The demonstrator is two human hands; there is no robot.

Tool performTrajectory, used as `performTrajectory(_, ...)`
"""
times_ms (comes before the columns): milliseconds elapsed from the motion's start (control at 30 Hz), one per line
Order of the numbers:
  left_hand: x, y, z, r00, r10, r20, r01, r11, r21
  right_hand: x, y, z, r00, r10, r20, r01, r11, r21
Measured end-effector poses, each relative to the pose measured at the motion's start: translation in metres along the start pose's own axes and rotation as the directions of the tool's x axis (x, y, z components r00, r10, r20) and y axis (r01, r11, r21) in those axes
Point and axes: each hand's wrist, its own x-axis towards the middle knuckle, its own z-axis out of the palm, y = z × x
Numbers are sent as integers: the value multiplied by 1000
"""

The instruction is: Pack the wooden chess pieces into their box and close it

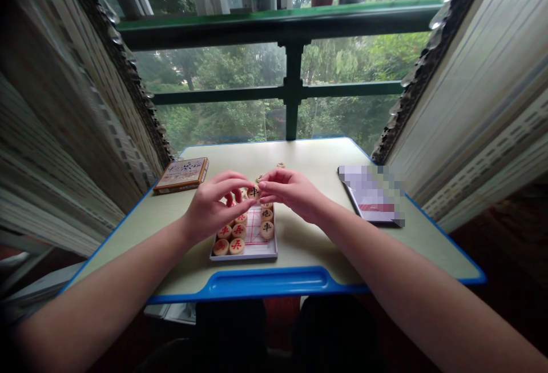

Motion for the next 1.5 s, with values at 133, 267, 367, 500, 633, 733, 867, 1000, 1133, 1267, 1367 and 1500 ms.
performTrajectory(133,1,4,-1,999,-20,-26,19,999,-25,-2,-3,-1,998,11,63,-12,1000,18)
performTrajectory(267,2,4,-5,998,-8,-68,8,1000,3,-4,-8,-3,994,18,112,-22,999,32)
performTrajectory(367,2,5,-8,995,-18,-96,18,1000,-3,-1,-11,-12,998,-60,-6,60,998,17)
performTrajectory(500,2,16,-9,984,-7,180,25,995,-95,5,-12,-28,979,-150,-138,149,989,-21)
performTrajectory(633,-2,30,-6,890,117,441,-80,992,-101,10,-9,-33,968,-186,-166,176,982,-72)
performTrajectory(733,-3,35,-7,819,153,553,-119,988,-98,13,-4,-31,963,-203,-178,186,976,-110)
performTrajectory(867,-4,34,-9,807,134,576,-131,990,-47,17,1,-28,958,-212,-191,189,973,-133)
performTrajectory(1000,-6,32,-9,816,97,569,-139,990,31,16,2,-27,954,-240,-178,211,963,-165)
performTrajectory(1133,-7,34,-8,804,97,587,-157,986,52,15,-1,-29,939,-282,-197,241,948,-207)
performTrajectory(1267,-7,36,-8,793,79,604,-147,987,65,15,-3,-29,922,-317,-223,263,934,-242)
performTrajectory(1367,-7,36,-8,796,55,603,-130,988,81,14,-3,-28,914,-340,-221,275,920,-279)
performTrajectory(1500,-7,34,-8,819,53,572,-134,986,100,14,-3,-29,910,-353,-217,280,910,-306)
